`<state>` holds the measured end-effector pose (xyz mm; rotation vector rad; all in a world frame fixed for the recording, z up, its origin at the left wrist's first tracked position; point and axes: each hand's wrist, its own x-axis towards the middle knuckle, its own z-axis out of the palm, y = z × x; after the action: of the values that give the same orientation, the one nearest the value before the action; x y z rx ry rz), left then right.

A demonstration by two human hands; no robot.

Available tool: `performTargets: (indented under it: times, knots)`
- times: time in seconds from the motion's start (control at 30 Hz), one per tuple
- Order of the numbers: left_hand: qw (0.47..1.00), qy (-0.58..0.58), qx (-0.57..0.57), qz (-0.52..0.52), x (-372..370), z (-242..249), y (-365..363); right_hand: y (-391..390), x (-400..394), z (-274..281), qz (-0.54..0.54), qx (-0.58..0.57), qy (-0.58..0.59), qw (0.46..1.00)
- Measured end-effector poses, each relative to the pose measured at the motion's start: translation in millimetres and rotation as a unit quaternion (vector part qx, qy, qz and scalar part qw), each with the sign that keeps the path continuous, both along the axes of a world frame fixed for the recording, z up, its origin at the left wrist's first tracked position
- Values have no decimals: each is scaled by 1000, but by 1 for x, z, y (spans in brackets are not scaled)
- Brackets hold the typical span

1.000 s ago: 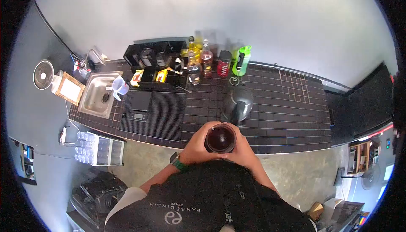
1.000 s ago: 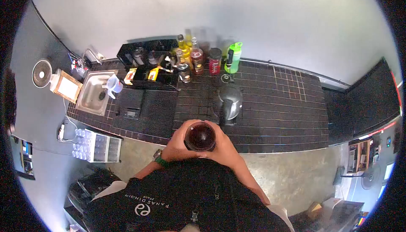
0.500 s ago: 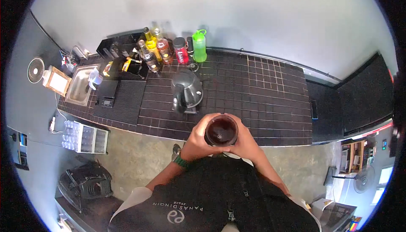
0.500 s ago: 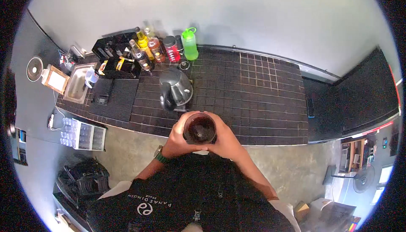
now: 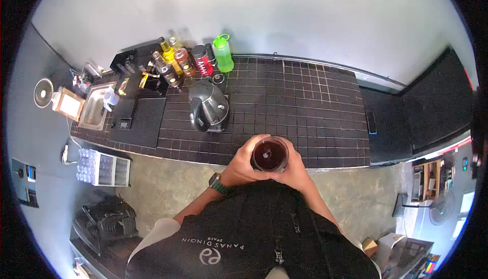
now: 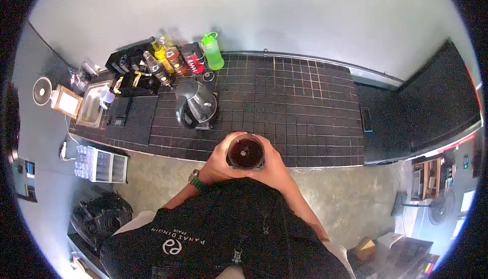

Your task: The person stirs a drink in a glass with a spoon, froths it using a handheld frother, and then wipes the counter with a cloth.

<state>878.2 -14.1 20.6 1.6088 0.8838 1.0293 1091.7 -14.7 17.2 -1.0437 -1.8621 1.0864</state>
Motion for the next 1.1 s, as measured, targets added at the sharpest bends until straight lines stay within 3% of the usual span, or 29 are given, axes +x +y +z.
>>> performTargets:
  times: [0.5,0.93,1.1]
  knots:
    - [997,44,23,-67,54,1,22,0,56,-6,-45,24,33,998]
    - [1000,-8,-5,-22,245,-27,21,22,246,-22,-22,23,-40,999]
    - [998,3,63,8,282,-36,19,19,279,-22,-27,4,-23,999]
